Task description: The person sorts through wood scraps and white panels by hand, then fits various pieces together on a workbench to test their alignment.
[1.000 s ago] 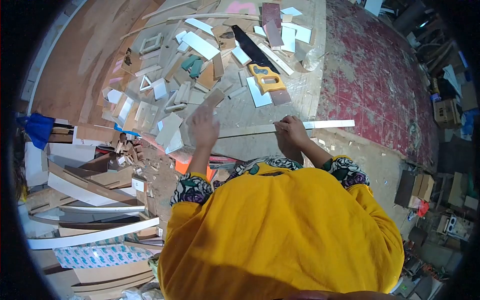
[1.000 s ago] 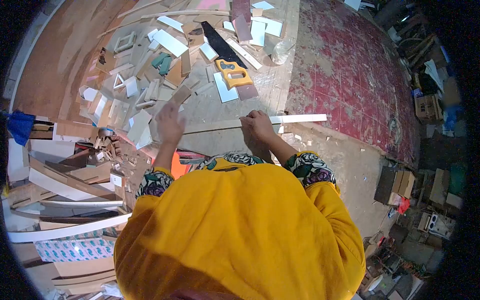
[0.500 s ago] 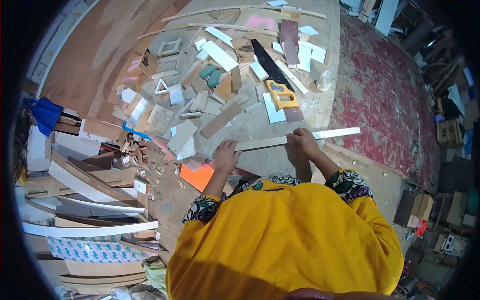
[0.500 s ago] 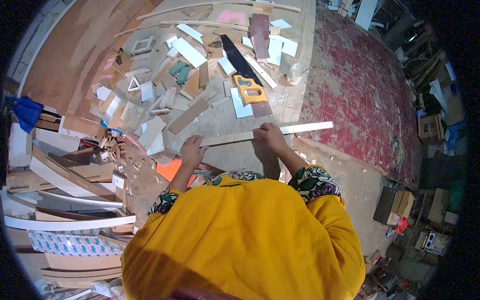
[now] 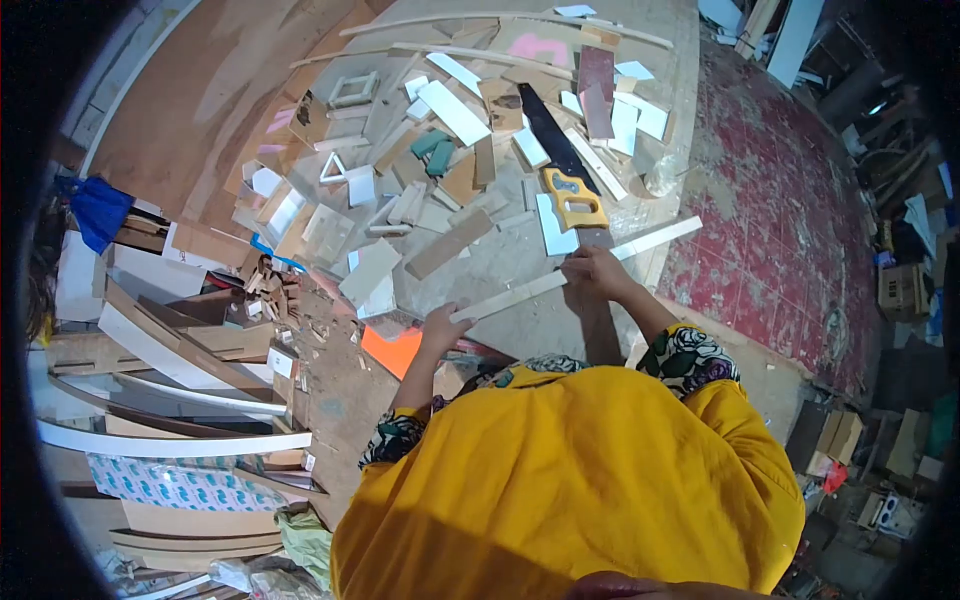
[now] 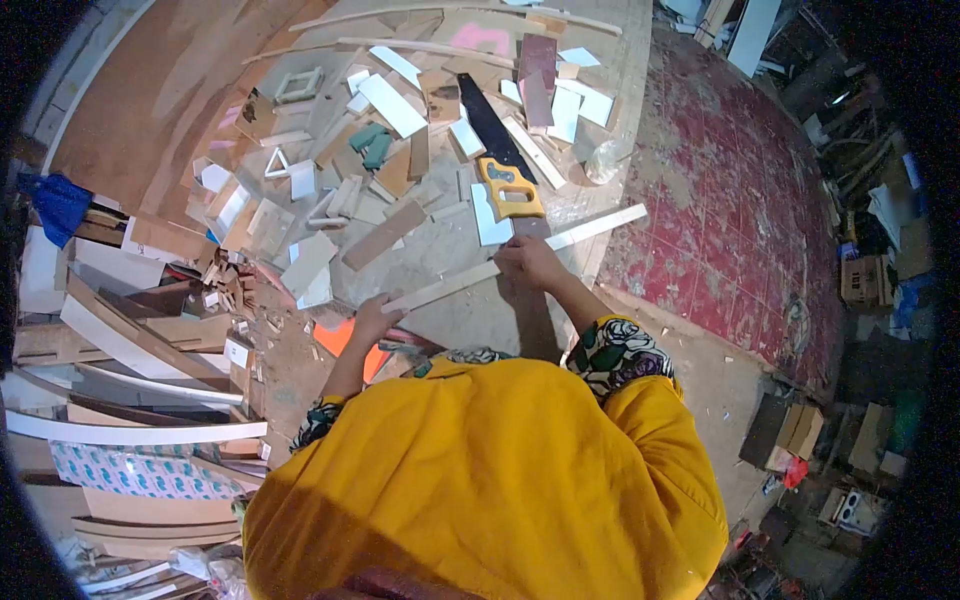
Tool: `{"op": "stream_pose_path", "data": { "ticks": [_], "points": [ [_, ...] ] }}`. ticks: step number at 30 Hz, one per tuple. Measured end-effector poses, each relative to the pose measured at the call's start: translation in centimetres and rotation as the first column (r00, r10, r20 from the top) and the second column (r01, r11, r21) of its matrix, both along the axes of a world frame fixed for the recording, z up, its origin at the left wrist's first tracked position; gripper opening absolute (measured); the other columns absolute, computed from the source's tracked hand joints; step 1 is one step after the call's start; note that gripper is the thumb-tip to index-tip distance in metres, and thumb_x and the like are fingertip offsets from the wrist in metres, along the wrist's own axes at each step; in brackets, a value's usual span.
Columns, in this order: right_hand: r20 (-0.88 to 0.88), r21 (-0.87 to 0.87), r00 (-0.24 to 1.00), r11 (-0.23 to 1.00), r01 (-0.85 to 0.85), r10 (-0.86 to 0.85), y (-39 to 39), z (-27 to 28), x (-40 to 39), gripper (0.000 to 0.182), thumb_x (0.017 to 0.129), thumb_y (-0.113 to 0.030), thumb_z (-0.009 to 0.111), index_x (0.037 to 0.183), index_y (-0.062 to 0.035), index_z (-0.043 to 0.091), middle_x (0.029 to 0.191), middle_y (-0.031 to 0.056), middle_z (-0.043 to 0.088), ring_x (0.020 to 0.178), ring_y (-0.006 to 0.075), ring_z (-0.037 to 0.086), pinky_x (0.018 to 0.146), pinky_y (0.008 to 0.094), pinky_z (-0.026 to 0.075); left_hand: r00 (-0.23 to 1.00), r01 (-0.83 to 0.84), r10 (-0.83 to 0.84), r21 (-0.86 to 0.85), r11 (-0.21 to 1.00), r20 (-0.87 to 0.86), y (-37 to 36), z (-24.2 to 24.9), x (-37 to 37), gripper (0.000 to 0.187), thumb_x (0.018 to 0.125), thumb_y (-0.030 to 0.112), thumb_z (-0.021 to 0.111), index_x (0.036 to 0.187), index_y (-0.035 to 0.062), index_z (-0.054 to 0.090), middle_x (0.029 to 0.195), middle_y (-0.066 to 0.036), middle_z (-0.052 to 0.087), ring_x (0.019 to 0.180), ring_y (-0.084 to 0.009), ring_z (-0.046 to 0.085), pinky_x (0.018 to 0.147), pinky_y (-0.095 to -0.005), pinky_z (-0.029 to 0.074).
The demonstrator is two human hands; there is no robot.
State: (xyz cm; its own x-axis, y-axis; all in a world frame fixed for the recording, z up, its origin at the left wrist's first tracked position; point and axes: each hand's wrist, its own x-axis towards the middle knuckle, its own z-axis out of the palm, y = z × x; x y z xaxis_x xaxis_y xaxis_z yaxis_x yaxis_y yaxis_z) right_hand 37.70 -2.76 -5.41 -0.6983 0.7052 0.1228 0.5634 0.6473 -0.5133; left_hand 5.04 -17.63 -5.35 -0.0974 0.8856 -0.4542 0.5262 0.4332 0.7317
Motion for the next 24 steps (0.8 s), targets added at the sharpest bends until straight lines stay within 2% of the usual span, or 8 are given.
{"op": "stream_pose_path", "data": {
  "ticks": [2,5,8,10,16,18,20,24],
  "points": [
    [-0.154,0.003,0.988,1.0,-0.009,0.01,1.0,0.1,0.0,0.039,0.067,-0.023,0.071,0.103,-0.0106,0.065,0.104,0.0132,0.058,0.097,0.0319,0.054,0.082,0.0395,0.046,0.992,0.071,-0.047,0.196,0.978,-0.121,-0.5,-2.2,-0.2,0.041,0.07,0.027,0.072,0.102,0.0021,0.064,0.094,-0.017,0.065,0.089,-0.0267,0.063,0.076,-0.035,0.049],
    [0.059,0.14,0.944,0.939,0.314,-0.325,3.1,1.3,-1.5,0.043,0.067,-0.02,0.07,0.106,-0.0077,0.06,0.109,0.0167,0.055,0.103,0.035,0.052,0.086,0.041,0.046,0.995,-0.002,0.028,0.248,0.969,-0.1,-0.1,-1.5,0.2,0.043,0.069,0.027,0.072,0.103,0.0022,0.063,0.092,-0.016,0.065,0.087,-0.0239,0.063,0.075,-0.0343,0.049],
    [0.279,0.229,0.877,0.914,0.335,-0.391,4.8,-0.2,-2.5,0.037,0.071,-0.011,0.062,0.107,-0.008,0.059,0.109,0.016,0.055,0.1,0.034,0.054,0.083,0.0408,0.047,0.976,-0.216,0.205,0.192,0.957,0.072,0.0,-1.7,0.3,0.039,0.075,0.019,0.067,0.109,0.0012,0.06,0.091,-0.013,0.064,0.084,-0.0217,0.062,0.074,-0.0309,0.05],
    [0.366,0.301,0.876,0.931,0.208,-0.314,6.8,-0.9,-2.6,0.034,0.074,-0.008,0.056,0.108,-0.0099,0.06,0.105,0.0149,0.058,0.095,0.0323,0.058,0.08,0.0405,0.048,0.627,-0.569,0.522,-0.118,0.814,0.578,0.6,-2.1,0.2,0.034,0.083,0.009,0.059,0.115,0.0002,0.054,0.093,-0.011,0.062,0.082,-0.0193,0.061,0.075,-0.0271,0.05],
    [0.275,0.286,0.897,0.92,0.267,-0.346,6.3,3.3,-3.8,0.023,0.077,-0.018,0.06,0.098,-0.0128,0.068,0.093,0.0134,0.065,0.086,0.0286,0.063,0.076,0.0394,0.05,0.475,-0.558,0.432,-0.118,0.822,0.766,-0.1,0.8,0.1,0.03,0.088,0.005,0.051,0.117,-0.0002,0.051,0.093,-0.008,0.059,0.081,-0.0163,0.06,0.074,-0.0246,0.05],
    [0.27,0.126,0.917,0.955,0.269,-0.294,5.8,1.7,-3.9,0.028,0.076,-0.022,0.066,0.102,-0.0129,0.067,0.099,0.0125,0.065,0.09,0.0267,0.063,0.08,0.036,0.05,0.467,-0.56,0.422,-0.11,0.821,0.777,-0.1,1.2,0.1,0.03,0.088,0.004,0.052,0.118,-0.0002,0.051,0.09,-0.008,0.059,0.081,-0.016,0.061,0.074,-0.0242,0.05],
    [-0.034,-0.192,0.999,0.98,-0.048,0.042,3.6,2.4,-4.7,0.031,0.078,-0.031,0.065,0.099,-0.0086,0.067,0.096,0.0142,0.066,0.089,0.0267,0.064,0.075,0.0353,0.05,0.474,-0.545,0.355,-0.048,0.837,0.806,0.0,1.8,0.2,0.031,0.089,0.003,0.052,0.119,-0.0003,0.051,0.09,-0.008,0.06,0.08,-0.0153,0.062,0.074,-0.0234,0.051],
    [-0.119,-0.395,0.993,0.916,-0.073,0.028,0.4,4.8,-6.7,0.032,0.079,-0.032,0.067,0.102,-0.0089,0.067,0.095,0.0157,0.066,0.089,0.0234,0.065,0.08,0.0353,0.049,0.531,-0.528,0.319,0.012,0.849,0.785,0.1,4.1,0.7,0.033,0.089,0.005,0.053,0.121,-0.0011,0.049,0.094,-0.009,0.061,0.083,-0.0161,0.063,0.075,-0.0231,0.052]
  ]
}}
